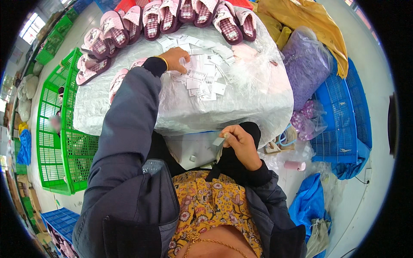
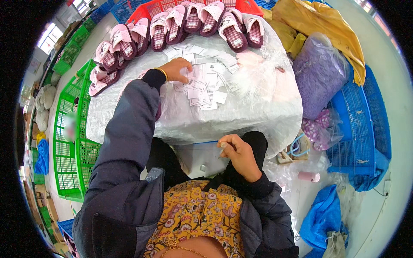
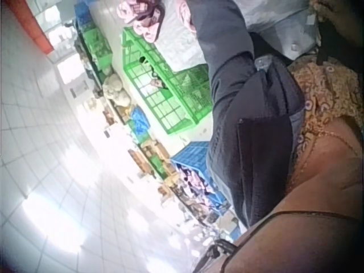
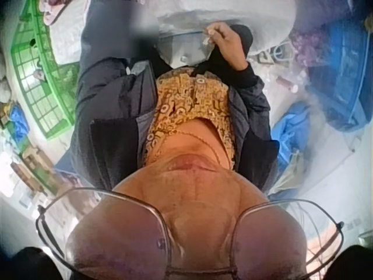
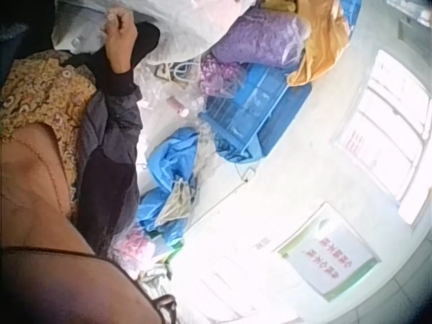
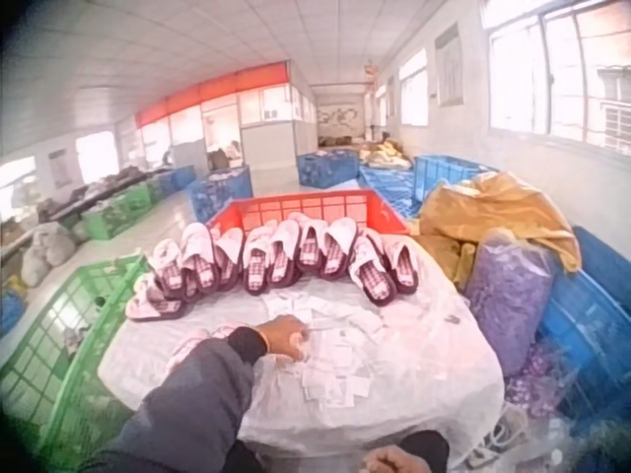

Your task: The person sits on the floor and repeatedly picks up pairs of pink and maroon checkered slippers, peels small white labels, and sticks them onto the slippers. The person handles the slippers one pair at a time and places them back on a white sheet after labeling.

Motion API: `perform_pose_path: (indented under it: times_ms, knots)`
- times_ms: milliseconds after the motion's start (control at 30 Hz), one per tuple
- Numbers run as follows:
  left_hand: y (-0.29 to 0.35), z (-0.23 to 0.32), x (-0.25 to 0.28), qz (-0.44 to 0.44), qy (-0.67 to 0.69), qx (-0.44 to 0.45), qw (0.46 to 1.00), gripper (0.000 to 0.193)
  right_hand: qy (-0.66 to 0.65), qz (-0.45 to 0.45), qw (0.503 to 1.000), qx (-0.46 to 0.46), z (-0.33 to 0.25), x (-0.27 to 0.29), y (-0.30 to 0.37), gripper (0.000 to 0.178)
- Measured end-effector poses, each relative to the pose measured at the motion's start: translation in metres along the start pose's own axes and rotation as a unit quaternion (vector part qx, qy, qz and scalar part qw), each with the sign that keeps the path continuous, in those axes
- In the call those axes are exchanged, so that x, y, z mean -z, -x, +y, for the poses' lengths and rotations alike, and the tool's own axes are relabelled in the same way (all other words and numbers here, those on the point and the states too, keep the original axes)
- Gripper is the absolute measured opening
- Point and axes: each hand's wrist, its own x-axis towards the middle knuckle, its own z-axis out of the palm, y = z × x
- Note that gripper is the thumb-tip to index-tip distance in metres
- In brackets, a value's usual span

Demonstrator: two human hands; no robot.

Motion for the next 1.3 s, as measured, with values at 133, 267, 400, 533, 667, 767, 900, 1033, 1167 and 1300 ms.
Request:
perform_pose_path:
  times_ms: [133, 267, 400, 533, 667, 767, 900, 1033, 1167, 1300]
  knots:
    - [-0.004, 0.006, 0.001, -0.033, -0.001, 0.008, 0.999, 0.034, -0.004, 0.003, 1.000, -0.003, 0.000, 0.001, 0.004, 0.011]
    - [0.002, -0.002, -0.007, 0.009, -0.015, -0.010, 1.000, 0.037, 0.013, 0.000, 1.000, -0.002, -0.001, 0.002, 0.003, 0.012]
    - [0.018, 0.030, 0.008, -0.031, -0.061, -0.014, 0.998, 0.042, 0.003, 0.004, 1.000, 0.000, 0.001, 0.003, 0.005, 0.013]
    - [0.023, 0.027, 0.003, -0.039, -0.086, -0.011, 0.995, 0.041, 0.001, -0.002, 1.000, -0.003, 0.001, -0.001, 0.003, 0.013]
    - [0.031, 0.028, -0.001, 0.015, -0.092, -0.028, 0.995, 0.031, 0.004, 0.005, 1.000, -0.002, -0.001, 0.000, 0.006, 0.014]
    - [0.042, 0.038, 0.004, 0.132, -0.156, -0.072, 0.976, 0.025, -0.004, 0.013, 1.000, 0.008, -0.001, 0.001, 0.006, 0.014]
    - [0.066, 0.087, 0.020, 0.319, -0.142, -0.153, 0.925, 0.024, -0.033, 0.078, 0.996, 0.040, -0.007, 0.002, 0.001, 0.016]
    - [0.099, 0.150, 0.015, 0.317, -0.121, -0.273, 0.900, 0.026, -0.114, 0.136, 0.983, 0.054, -0.019, 0.011, -0.017, 0.019]
    - [0.121, 0.190, -0.010, 0.304, -0.091, -0.310, 0.896, 0.027, -0.200, 0.046, 0.978, 0.045, -0.035, -0.019, -0.029, 0.019]
    - [0.134, 0.193, -0.031, 0.328, -0.014, -0.255, 0.910, 0.030, -0.136, 0.051, 0.987, 0.071, -0.026, -0.036, -0.021, 0.017]
